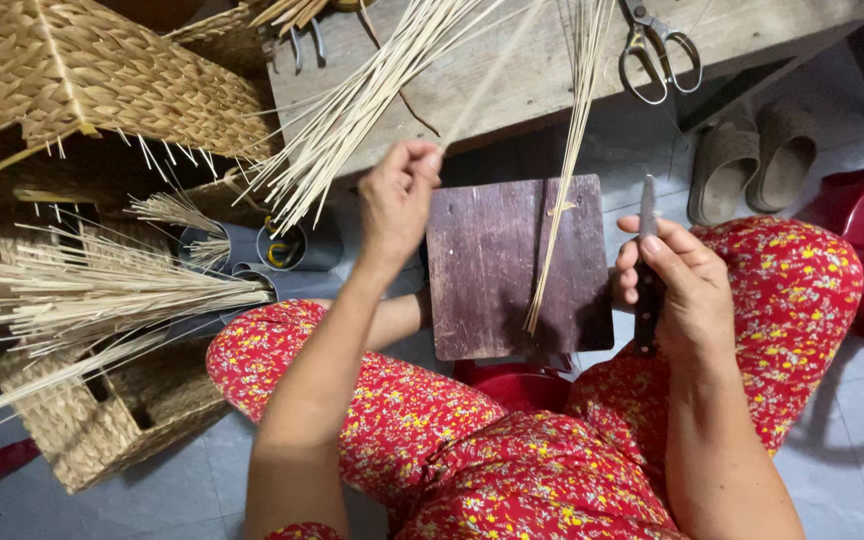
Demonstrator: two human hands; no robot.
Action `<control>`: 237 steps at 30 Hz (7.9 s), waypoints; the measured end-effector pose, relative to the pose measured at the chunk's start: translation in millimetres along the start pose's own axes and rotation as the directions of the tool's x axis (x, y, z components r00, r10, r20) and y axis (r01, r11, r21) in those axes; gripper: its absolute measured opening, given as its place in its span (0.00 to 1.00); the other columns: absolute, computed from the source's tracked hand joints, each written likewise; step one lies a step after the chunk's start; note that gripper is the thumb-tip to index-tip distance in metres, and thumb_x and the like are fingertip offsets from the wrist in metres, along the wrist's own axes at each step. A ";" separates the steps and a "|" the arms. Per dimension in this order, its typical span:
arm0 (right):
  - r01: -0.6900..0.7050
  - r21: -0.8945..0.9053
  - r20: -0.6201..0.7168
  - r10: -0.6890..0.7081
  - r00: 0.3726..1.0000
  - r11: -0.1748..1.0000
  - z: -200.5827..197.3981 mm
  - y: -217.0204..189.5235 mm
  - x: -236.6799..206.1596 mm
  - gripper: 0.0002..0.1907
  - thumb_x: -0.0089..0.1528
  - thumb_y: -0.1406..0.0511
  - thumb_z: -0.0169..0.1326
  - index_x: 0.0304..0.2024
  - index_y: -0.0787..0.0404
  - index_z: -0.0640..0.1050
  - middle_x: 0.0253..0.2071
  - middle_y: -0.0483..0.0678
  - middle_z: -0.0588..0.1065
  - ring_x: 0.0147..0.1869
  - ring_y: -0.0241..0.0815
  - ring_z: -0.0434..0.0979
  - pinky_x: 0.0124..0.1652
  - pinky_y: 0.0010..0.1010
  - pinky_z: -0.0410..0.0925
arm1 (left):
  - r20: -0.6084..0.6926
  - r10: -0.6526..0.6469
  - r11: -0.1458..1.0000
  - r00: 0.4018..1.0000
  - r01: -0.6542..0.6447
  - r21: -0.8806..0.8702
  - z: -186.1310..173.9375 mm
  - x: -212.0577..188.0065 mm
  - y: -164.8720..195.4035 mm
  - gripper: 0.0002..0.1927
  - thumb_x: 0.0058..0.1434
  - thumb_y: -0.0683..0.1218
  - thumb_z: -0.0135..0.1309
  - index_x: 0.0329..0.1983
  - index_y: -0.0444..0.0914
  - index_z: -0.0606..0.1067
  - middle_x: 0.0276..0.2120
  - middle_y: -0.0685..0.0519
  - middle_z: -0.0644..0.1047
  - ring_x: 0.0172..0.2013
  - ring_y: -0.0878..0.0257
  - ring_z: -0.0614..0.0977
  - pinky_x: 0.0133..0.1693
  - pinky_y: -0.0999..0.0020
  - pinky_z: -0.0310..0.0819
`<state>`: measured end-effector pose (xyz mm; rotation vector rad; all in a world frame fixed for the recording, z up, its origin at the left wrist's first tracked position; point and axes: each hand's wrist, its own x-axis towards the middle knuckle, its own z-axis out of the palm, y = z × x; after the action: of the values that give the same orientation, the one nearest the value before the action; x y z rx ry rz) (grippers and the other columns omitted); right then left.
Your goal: The person sits on a low stool and splits thin bamboo strips into narrower sticks, using a knife against a small wooden board resting on the lap. They pull each long strip through the knife, trim the ends, and set finished sticks with a pile of completed strips on the table.
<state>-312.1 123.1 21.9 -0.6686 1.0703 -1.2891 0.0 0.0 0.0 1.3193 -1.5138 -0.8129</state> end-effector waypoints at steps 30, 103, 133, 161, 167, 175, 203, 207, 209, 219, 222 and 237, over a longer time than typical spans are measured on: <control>-0.062 -0.134 0.031 0.067 0.997 0.989 14.3 0.7 2.0 0.19 0.71 0.66 0.50 0.63 0.66 0.74 0.31 0.46 0.75 0.30 0.31 0.71 0.31 0.21 0.66 | -0.123 0.337 0.821 0.934 -0.227 0.524 2.4 105.3 -55.5 0.02 0.71 0.43 0.53 0.41 0.39 0.74 0.33 0.53 0.79 0.28 0.59 0.82 0.34 0.60 0.76; -0.004 0.020 0.151 0.001 0.989 1.000 18.6 -8.0 -25.2 0.18 0.69 0.69 0.51 0.61 0.67 0.73 0.30 0.48 0.76 0.25 0.32 0.69 0.26 0.21 0.64 | 0.284 -0.074 0.996 0.956 0.060 0.060 -31.6 -119.7 124.9 0.05 0.65 0.39 0.58 0.43 0.36 0.81 0.25 0.55 0.80 0.25 0.72 0.80 0.28 0.77 0.73; 0.219 0.201 -0.061 -0.211 0.975 0.955 -16.8 -35.9 -26.2 0.22 0.73 0.69 0.51 0.70 0.67 0.71 0.31 0.48 0.72 0.26 0.33 0.66 0.28 0.23 0.62 | 0.320 -0.009 0.983 0.947 -0.051 0.177 -65.9 -127.0 132.8 0.03 0.62 0.39 0.61 0.39 0.35 0.81 0.24 0.54 0.79 0.23 0.70 0.79 0.26 0.75 0.71; 0.002 0.013 0.171 -0.004 0.985 1.000 29.3 4.4 -24.4 0.19 0.70 0.69 0.49 0.63 0.65 0.72 0.29 0.45 0.74 0.26 0.30 0.68 0.26 0.21 0.63 | 0.263 0.100 0.970 0.959 -0.153 0.189 -33.9 -120.9 134.5 0.03 0.66 0.40 0.58 0.42 0.35 0.79 0.32 0.49 0.81 0.26 0.62 0.83 0.29 0.69 0.74; 0.215 0.040 -0.137 -0.208 0.968 0.976 -25.8 -28.5 -19.9 0.15 0.76 0.68 0.49 0.64 0.62 0.71 0.30 0.42 0.69 0.26 0.30 0.63 0.27 0.21 0.59 | 0.252 0.077 0.958 0.965 -0.142 0.251 -46.8 -121.7 129.6 0.03 0.66 0.40 0.58 0.42 0.36 0.79 0.31 0.49 0.81 0.28 0.61 0.83 0.30 0.67 0.74; 0.256 -0.004 0.072 -0.255 0.964 0.967 -22.0 -46.5 -31.2 0.17 0.76 0.69 0.48 0.67 0.64 0.69 0.26 0.44 0.70 0.23 0.32 0.64 0.26 0.22 0.61 | 0.221 -0.055 0.998 0.974 0.045 0.049 -15.9 -125.4 119.4 0.07 0.71 0.47 0.54 0.46 0.41 0.79 0.27 0.51 0.80 0.26 0.63 0.84 0.30 0.68 0.76; -0.015 -0.137 0.069 0.025 0.997 0.990 -9.5 -6.3 -16.3 0.12 0.77 0.70 0.53 0.58 0.74 0.72 0.30 0.53 0.71 0.28 0.39 0.67 0.31 0.27 0.63 | -0.749 0.045 0.769 0.660 0.456 0.448 -288.6 -101.6 -146.1 0.38 0.70 0.31 0.47 0.79 0.49 0.54 0.75 0.49 0.62 0.65 0.57 0.78 0.64 0.63 0.75; -0.025 -0.114 0.060 0.032 0.998 0.993 -6.6 -8.5 -16.7 0.11 0.77 0.70 0.53 0.58 0.73 0.72 0.29 0.54 0.71 0.27 0.39 0.67 0.30 0.27 0.63 | -0.628 0.086 0.487 0.774 0.517 0.704 -290.9 -91.6 -150.2 0.25 0.73 0.36 0.50 0.70 0.49 0.70 0.72 0.51 0.70 0.70 0.55 0.74 0.68 0.61 0.65; -0.033 -0.117 0.038 0.038 0.999 0.993 -6.1 -9.8 -19.1 0.11 0.77 0.71 0.52 0.59 0.73 0.72 0.30 0.54 0.71 0.28 0.39 0.67 0.31 0.27 0.63 | -0.715 -0.034 0.646 0.699 0.561 0.518 -294.4 -83.3 -144.9 0.22 0.72 0.36 0.46 0.68 0.43 0.71 0.67 0.51 0.73 0.66 0.56 0.77 0.66 0.63 0.66; -0.024 -0.134 0.048 0.031 0.998 0.991 -9.0 -9.5 -17.6 0.11 0.76 0.71 0.52 0.58 0.74 0.72 0.29 0.54 0.71 0.27 0.40 0.66 0.31 0.28 0.62 | -0.380 -0.576 0.053 0.723 0.497 0.866 -258.0 -73.6 -112.9 0.16 0.65 0.42 0.47 0.54 0.33 0.77 0.54 0.39 0.77 0.54 0.45 0.79 0.54 0.52 0.71; -0.024 -0.134 0.039 0.030 0.999 0.991 -9.7 -11.2 -20.2 0.12 0.76 0.71 0.52 0.59 0.74 0.71 0.29 0.55 0.71 0.27 0.41 0.67 0.30 0.29 0.62 | -0.336 -0.684 -0.068 0.647 0.402 0.913 -245.9 -89.7 -114.3 0.17 0.67 0.46 0.44 0.49 0.37 0.82 0.50 0.41 0.80 0.52 0.46 0.82 0.49 0.52 0.75; -0.002 -0.184 0.066 0.014 0.998 0.983 0.6 -8.5 -15.1 0.12 0.76 0.72 0.52 0.59 0.75 0.72 0.30 0.53 0.72 0.29 0.39 0.68 0.32 0.27 0.63 | -0.582 -0.179 0.663 0.793 0.534 0.525 -293.6 -92.4 -138.5 0.16 0.66 0.45 0.56 0.56 0.39 0.80 0.46 0.42 0.83 0.47 0.49 0.86 0.51 0.61 0.79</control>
<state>-314.3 135.8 33.4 -0.8396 1.1443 -1.1616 321.9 90.1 -46.9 2.2427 -1.1482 -0.0840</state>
